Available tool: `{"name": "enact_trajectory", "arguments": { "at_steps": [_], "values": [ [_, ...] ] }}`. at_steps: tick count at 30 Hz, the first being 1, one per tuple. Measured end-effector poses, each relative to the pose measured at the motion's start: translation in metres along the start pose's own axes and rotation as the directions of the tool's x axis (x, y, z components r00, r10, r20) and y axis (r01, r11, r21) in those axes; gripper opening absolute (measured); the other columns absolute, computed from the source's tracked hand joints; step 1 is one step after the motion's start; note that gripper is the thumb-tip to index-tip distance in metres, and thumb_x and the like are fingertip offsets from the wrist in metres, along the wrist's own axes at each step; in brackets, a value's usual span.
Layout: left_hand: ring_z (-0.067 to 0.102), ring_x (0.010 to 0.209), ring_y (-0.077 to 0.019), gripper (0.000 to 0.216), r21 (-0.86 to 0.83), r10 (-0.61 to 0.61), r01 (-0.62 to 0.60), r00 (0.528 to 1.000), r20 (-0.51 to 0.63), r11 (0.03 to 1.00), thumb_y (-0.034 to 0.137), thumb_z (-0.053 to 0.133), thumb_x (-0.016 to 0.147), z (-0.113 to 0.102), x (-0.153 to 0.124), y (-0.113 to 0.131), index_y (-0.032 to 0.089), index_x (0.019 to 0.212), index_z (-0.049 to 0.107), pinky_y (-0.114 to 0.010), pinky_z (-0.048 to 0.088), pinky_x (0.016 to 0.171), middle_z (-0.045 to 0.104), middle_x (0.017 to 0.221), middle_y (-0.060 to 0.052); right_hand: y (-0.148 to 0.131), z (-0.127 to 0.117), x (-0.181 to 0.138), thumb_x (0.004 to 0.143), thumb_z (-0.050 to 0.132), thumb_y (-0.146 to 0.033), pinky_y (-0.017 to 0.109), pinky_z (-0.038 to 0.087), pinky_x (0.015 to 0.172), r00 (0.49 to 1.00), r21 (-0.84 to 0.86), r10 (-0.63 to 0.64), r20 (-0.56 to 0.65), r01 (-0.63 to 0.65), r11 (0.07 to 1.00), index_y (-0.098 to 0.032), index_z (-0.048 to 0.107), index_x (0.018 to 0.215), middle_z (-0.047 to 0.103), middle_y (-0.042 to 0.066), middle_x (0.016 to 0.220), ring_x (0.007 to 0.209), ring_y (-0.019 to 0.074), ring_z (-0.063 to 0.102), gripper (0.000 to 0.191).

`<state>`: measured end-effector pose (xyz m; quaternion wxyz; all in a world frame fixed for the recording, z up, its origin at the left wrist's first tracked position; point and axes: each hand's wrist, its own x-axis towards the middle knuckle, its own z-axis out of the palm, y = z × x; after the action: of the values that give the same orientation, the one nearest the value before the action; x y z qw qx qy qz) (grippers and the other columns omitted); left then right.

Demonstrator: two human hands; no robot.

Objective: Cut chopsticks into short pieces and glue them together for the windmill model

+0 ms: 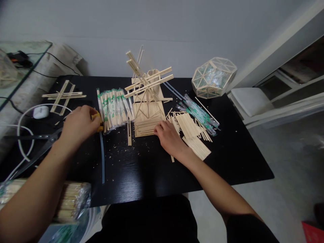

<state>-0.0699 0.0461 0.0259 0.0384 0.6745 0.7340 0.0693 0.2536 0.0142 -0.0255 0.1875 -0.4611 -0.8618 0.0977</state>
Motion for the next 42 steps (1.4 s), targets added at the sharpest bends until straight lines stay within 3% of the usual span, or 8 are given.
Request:
{"name": "enact_trajectory", "arguments": {
  "at_steps": [8, 12, 18, 24, 31, 36, 39, 42],
  "values": [
    [0.059, 0.119, -0.0492, 0.056, 0.123, -0.143, 0.117, 0.962, 0.234, 0.986, 0.044, 0.053, 0.087, -0.015, -0.001, -0.014, 0.001, 0.124, 0.058, -0.058, 0.049, 0.094, 0.058, 0.128, -0.033, 0.001, -0.002, -0.003, 0.100, 0.055, -0.026, 0.041, 0.053, 0.085, 0.969, 0.460, 0.203, -0.139, -0.118, 0.880, -0.024, 0.062, 0.106, 0.070, 0.006, 0.099, 0.090, 0.0233, 0.067, 0.009],
    [0.059, 0.118, -0.0480, 0.056, 0.177, -0.118, 0.065, 0.943, 0.311, 0.982, 0.040, 0.054, 0.087, -0.008, 0.002, -0.019, 0.002, 0.129, 0.056, -0.058, 0.049, 0.095, 0.057, 0.129, -0.032, 0.002, 0.001, -0.002, 0.095, 0.066, -0.031, 0.043, 0.058, 0.087, 0.936, 0.675, 0.327, -0.129, -0.159, 0.721, -0.027, 0.060, 0.125, 0.071, 0.003, 0.096, 0.090, 0.0221, 0.070, 0.031],
    [0.062, 0.107, -0.0442, 0.045, 0.254, -0.025, -0.049, 0.960, 0.278, 0.966, 0.036, 0.057, 0.085, 0.003, 0.003, -0.029, 0.007, 0.120, 0.060, -0.055, 0.052, 0.087, 0.063, 0.118, -0.027, 0.002, 0.005, -0.002, 0.090, 0.072, -0.038, 0.046, 0.062, 0.085, 0.902, 0.805, 0.428, -0.055, -0.213, 0.553, -0.032, 0.047, 0.147, 0.070, 0.002, 0.093, 0.086, 0.0238, 0.071, 0.062],
    [0.062, 0.105, -0.0411, 0.047, 0.215, 0.035, -0.077, 0.980, 0.194, 0.974, 0.043, 0.056, 0.086, -0.003, 0.002, -0.027, 0.006, 0.115, 0.064, -0.053, 0.050, 0.092, 0.064, 0.110, -0.025, 0.001, 0.000, -0.001, 0.088, 0.074, -0.041, 0.046, 0.063, 0.081, 0.869, 0.836, 0.486, -0.089, -0.200, 0.511, -0.034, 0.046, 0.146, 0.069, 0.002, 0.094, 0.085, 0.0243, 0.071, 0.064],
    [0.063, 0.095, -0.0333, 0.051, -0.044, -0.080, 0.084, 0.993, 0.082, 0.996, 0.042, 0.061, 0.077, -0.025, -0.006, -0.006, 0.012, 0.119, 0.058, -0.044, 0.051, 0.083, 0.068, 0.109, -0.018, 0.004, -0.002, 0.000, 0.087, 0.074, -0.046, 0.043, 0.063, 0.080, 0.839, 0.833, 0.536, -0.091, -0.230, 0.502, -0.032, 0.043, 0.145, 0.068, 0.002, 0.093, 0.086, 0.0242, 0.072, 0.068],
    [0.057, 0.075, -0.0204, 0.043, -0.303, 0.019, -0.019, 1.000, -0.002, 0.953, 0.038, 0.063, 0.068, -0.026, -0.010, -0.005, 0.017, 0.106, 0.056, -0.033, 0.046, 0.073, 0.064, 0.090, -0.007, 0.009, 0.000, 0.001, 0.087, 0.075, -0.047, 0.041, 0.063, 0.076, 0.832, 0.857, 0.547, -0.089, -0.216, 0.467, -0.032, 0.041, 0.143, 0.067, 0.000, 0.091, 0.084, 0.0231, 0.072, 0.067],
    [0.054, 0.071, -0.0170, 0.041, -0.566, 0.152, -0.056, 0.981, 0.124, 0.823, 0.039, 0.065, 0.067, -0.025, -0.012, -0.009, 0.021, 0.101, 0.054, -0.029, 0.043, 0.067, 0.061, 0.087, -0.003, 0.011, 0.001, 0.001, 0.086, 0.075, -0.049, 0.041, 0.064, 0.077, 0.826, 0.856, 0.558, -0.084, -0.226, 0.464, -0.032, 0.041, 0.143, 0.067, 0.000, 0.092, 0.085, 0.0231, 0.072, 0.069],
    [0.058, 0.075, -0.0174, 0.043, -0.746, 0.301, 0.012, 0.911, 0.283, 0.666, 0.038, 0.071, 0.064, -0.026, -0.014, -0.009, 0.023, 0.102, 0.055, -0.028, 0.046, 0.069, 0.063, 0.086, -0.002, 0.011, 0.001, 0.001, 0.086, 0.075, -0.049, 0.042, 0.064, 0.079, 0.827, 0.866, 0.557, -0.076, -0.222, 0.448, -0.031, 0.039, 0.144, 0.067, 0.000, 0.092, 0.086, 0.0234, 0.073, 0.070]
  ]
}}
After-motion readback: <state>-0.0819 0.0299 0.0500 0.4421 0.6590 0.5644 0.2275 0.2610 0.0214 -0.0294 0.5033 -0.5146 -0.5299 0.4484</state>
